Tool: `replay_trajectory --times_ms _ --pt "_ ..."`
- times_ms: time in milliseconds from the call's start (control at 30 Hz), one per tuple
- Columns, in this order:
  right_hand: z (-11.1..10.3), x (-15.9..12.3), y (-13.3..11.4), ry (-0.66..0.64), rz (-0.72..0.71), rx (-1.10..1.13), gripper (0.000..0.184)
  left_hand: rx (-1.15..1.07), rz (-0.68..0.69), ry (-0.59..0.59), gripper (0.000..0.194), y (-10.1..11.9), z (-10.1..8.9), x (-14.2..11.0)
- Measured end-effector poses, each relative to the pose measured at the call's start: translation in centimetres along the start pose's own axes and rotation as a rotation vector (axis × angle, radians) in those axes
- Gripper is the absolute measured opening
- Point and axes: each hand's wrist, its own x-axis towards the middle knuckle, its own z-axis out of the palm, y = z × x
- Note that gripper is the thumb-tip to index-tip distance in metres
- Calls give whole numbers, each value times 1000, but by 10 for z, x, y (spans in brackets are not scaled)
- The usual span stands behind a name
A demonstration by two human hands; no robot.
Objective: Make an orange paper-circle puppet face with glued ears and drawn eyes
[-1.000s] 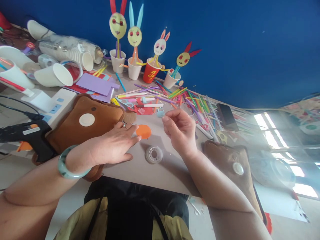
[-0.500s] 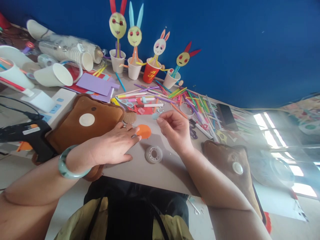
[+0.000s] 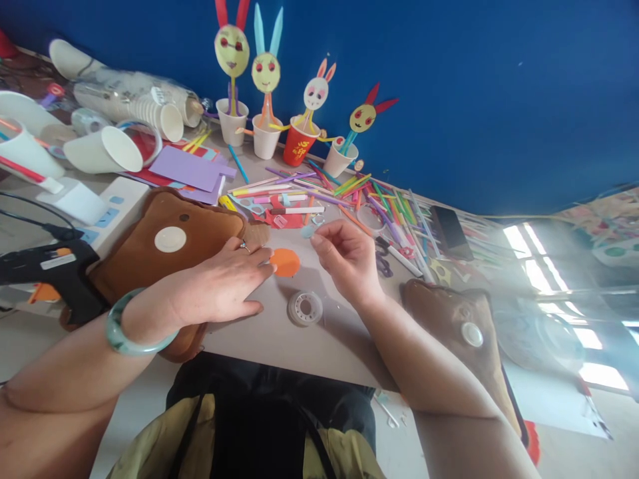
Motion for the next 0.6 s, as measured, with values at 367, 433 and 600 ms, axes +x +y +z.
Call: replay_trajectory --times_ms 367,433,600 --pt "6 10 16 -231 142 -130 17 66 25 22 29 3 3 1" --pt "10 13 23 -276 179 -180 15 78 8 26 30 4 2 2" --pt "17 19 33 -339 301 -184 15 126 -7 13 27 5 3 3"
